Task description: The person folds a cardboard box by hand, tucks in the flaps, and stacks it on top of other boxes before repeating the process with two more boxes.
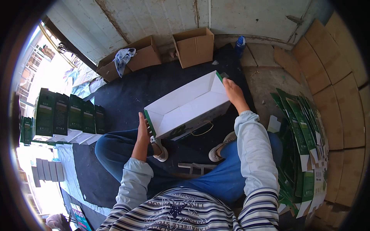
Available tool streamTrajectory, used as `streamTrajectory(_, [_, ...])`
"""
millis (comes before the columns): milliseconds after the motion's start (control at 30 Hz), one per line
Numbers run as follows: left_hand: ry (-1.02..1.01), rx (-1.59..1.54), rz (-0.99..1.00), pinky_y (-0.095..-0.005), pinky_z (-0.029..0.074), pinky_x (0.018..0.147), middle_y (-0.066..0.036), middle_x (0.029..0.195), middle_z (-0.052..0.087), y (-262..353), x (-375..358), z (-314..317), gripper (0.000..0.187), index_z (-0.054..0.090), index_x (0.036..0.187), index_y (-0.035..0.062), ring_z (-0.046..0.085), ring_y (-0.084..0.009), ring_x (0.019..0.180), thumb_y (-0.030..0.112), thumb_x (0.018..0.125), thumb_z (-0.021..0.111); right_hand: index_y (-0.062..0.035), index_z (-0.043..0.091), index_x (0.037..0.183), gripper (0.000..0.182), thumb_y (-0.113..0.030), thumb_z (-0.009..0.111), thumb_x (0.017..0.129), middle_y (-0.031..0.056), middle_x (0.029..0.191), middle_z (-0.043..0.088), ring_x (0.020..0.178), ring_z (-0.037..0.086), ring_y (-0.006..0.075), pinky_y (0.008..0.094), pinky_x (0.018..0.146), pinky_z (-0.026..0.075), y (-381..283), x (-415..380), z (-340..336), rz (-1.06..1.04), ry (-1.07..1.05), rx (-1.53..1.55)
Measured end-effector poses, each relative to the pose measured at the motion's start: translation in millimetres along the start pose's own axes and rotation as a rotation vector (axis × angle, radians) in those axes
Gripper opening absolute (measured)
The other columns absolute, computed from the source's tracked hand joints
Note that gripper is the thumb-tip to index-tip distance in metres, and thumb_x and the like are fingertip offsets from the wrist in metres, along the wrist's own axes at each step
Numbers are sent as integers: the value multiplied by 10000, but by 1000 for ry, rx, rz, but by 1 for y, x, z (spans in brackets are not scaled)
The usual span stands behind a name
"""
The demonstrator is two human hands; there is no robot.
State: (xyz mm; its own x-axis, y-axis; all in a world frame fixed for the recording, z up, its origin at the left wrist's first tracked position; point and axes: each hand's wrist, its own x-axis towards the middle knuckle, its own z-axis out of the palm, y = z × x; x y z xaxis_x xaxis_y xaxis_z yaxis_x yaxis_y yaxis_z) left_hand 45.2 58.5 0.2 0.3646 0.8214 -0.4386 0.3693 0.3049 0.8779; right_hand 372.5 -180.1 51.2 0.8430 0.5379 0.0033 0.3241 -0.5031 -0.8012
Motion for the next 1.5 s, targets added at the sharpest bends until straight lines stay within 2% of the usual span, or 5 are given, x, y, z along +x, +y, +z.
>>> streamTrajectory(133, [-140,-89,-390,-524,339,993,-198,1351,447,-9,4,-13,1015,454,1340,84,407,-389,1243,866,745,198,29,561,1190,851,-688,212,890,242,1156,592,1130,514,410,409,964,388,34,24,-17,472,-249,-53])
streamTrajectory(367, [-447,-187,-581,-418,404,936,-170,1254,548,-22,8,8,711,556,1217,35,524,-315,1099,636,857,438,-35,618,1111,718,-678,422,861,90,1046,628,983,564,196,319,897,416,38,-15,-28,531,-341,550])
streamTrajectory(633, [-581,-461,278,-349,348,1020,-141,1280,519,20,-26,7,565,396,1347,-34,456,-248,1215,172,837,525,-47,582,1073,670,-664,413,873,65,1021,606,947,560,182,318,861,418,40,-21,-74,331,-229,744])
streamTrajectory(1133, [-415,-544,-174,-332,515,790,-84,1077,594,-40,18,7,690,504,1246,47,604,-213,942,636,907,382,-59,490,1301,653,-570,479,894,116,1260,544,1156,505,234,373,941,414,106,-36,-7,536,-466,631])
streamTrajectory(1500, [-169,429,175,-350,520,703,-185,907,663,-26,20,18,550,559,1053,-33,665,-262,800,396,762,743,-4,607,1074,579,-507,658,792,110,1038,639,960,602,193,363,785,470,61,-47,-24,555,-516,-19])
